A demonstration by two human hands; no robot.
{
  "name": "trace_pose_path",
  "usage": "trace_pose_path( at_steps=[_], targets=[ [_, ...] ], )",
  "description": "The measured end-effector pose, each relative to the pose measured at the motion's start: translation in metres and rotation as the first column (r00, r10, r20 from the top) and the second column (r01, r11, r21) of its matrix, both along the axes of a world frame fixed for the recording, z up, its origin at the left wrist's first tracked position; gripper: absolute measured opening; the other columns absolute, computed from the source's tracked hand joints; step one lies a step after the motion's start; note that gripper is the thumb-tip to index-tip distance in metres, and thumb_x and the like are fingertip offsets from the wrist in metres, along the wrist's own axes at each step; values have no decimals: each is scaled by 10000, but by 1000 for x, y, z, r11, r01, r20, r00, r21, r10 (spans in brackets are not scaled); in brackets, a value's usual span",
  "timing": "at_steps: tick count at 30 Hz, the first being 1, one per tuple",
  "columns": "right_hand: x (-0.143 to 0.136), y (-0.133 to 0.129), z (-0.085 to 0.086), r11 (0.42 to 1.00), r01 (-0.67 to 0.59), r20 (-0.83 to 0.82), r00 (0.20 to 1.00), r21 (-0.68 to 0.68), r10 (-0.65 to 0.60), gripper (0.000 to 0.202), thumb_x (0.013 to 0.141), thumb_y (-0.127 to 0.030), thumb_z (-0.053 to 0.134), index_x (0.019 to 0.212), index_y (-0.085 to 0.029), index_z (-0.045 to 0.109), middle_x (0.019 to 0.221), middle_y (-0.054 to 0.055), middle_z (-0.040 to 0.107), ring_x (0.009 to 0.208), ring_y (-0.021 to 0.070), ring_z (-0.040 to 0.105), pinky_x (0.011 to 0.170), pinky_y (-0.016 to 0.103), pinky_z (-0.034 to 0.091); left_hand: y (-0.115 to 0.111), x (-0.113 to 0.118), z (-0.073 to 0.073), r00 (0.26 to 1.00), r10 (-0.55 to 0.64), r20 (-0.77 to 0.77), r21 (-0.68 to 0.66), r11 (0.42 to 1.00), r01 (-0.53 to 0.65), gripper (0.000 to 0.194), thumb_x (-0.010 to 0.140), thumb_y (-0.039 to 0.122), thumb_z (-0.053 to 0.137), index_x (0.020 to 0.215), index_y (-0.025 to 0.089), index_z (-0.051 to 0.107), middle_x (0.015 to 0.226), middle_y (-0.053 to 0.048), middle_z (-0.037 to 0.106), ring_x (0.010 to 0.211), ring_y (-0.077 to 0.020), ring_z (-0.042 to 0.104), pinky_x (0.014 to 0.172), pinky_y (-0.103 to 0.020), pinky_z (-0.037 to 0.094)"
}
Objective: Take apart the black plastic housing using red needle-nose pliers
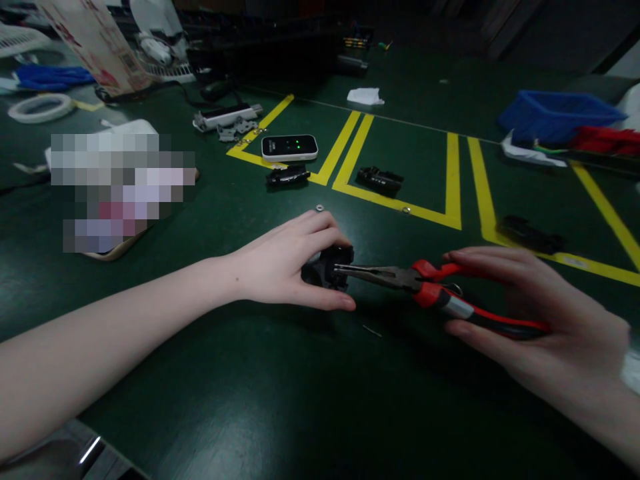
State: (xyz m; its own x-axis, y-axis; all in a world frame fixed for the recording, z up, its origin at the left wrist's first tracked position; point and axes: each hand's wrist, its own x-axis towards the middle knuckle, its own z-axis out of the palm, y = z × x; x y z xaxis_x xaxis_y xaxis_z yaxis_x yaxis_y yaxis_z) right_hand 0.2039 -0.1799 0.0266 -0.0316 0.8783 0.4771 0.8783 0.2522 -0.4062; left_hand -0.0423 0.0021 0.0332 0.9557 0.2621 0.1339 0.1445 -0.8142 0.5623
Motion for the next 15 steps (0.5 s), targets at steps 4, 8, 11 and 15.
trace_pose_path(
  at_steps=[4,8,11,15],
  targets=[
    [-1,-1,0,1000,18,-12,1000,-19,-18,472,817,-423,724,1247,-275,594,1185,28,649,1073,212,638,925,349,552,0,-1,-2,1000,-3,14,2,1000,3,591,807,622,666,1185,171,613,1202,-109,577,1122,-278,537,935,-420,497],
    [-3,-3,1,999,30,0,1000,-10,-30,470,818,-418,722,1243,-265,592,1194,33,643,1081,216,633,945,363,545,1,-1,-3,999,-12,38,0,1000,12,581,809,614,668,1175,165,618,1194,-102,586,1111,-269,548,918,-403,501],
    [-5,-4,2,1000,30,6,1000,3,-30,472,819,-424,720,1244,-264,592,1189,44,645,1069,225,637,936,374,548,1,-1,-2,999,4,45,-15,1000,-3,621,793,602,692,1193,135,600,1194,-109,610,1102,-266,570,917,-395,500],
    [-5,-3,3,997,67,-15,998,-30,-68,467,825,-454,702,1247,-282,598,1180,35,653,1064,229,647,940,376,554,-1,0,0,997,59,39,1,998,-60,706,766,602,719,1267,135,550,1262,-125,608,1154,-282,570,940,-412,504]
  ],
)
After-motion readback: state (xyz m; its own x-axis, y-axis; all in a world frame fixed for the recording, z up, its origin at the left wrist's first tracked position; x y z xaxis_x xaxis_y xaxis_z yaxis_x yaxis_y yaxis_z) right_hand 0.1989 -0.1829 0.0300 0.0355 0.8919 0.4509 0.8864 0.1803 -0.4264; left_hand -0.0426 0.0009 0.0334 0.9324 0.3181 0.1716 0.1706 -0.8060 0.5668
